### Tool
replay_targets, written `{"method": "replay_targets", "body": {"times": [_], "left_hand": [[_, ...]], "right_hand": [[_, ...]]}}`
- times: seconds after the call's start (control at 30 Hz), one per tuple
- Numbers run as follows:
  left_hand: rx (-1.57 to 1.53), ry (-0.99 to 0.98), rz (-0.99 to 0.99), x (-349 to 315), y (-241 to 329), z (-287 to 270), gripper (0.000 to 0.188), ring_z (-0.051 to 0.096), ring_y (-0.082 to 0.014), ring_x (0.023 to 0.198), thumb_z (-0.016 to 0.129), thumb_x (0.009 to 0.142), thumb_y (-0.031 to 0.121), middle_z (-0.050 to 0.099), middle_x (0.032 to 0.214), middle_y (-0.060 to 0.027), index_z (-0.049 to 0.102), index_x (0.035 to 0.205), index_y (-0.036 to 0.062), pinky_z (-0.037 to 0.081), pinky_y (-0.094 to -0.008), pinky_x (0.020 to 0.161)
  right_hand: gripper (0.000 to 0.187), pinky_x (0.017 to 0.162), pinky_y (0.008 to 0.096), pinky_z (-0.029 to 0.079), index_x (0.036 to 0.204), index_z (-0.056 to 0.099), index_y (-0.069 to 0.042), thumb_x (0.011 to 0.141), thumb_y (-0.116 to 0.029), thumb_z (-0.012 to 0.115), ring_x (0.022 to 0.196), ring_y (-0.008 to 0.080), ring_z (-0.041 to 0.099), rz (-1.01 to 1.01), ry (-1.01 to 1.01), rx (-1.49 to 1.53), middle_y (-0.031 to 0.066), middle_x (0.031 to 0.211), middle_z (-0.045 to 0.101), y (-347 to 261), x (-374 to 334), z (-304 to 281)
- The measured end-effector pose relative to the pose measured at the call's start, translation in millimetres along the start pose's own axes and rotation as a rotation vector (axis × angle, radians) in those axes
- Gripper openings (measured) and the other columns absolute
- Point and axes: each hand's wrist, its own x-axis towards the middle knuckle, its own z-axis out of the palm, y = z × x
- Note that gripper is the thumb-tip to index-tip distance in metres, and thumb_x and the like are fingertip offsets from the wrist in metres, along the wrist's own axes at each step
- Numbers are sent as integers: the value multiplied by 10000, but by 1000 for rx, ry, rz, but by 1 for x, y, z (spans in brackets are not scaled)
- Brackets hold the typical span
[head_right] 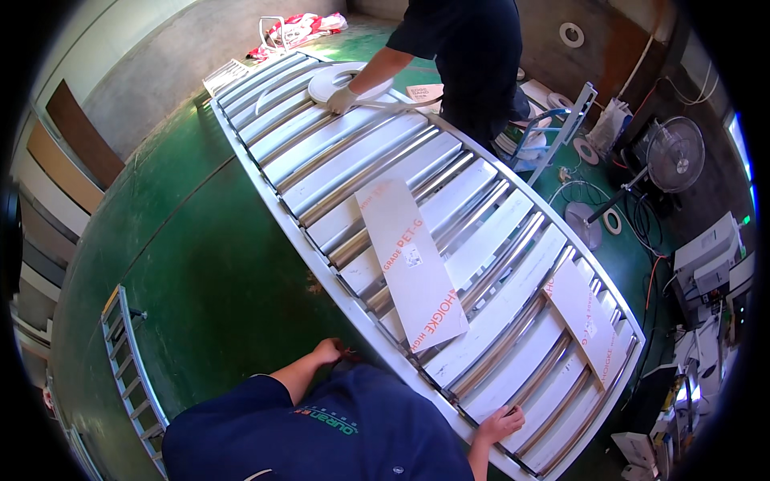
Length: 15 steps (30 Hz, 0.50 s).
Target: The person approaches a work table where another worker is already present, then assists in handling several rectangular panels and long flexible strips.
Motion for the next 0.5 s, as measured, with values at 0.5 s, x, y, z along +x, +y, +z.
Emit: {"method": "replay_targets", "body": {"times": [0.5], "left_hand": [[-24,-1,-12,0,-4,-2,305,695,-268,907,761,781,240,718,972,-178,720,1000,31,531,-373,798]], "right_hand": [[309,981,471,380,1151,532,-7,880,-134,610,1116,390,472,21,5,-7,205,1150,514,-2,-1,-1]]}}
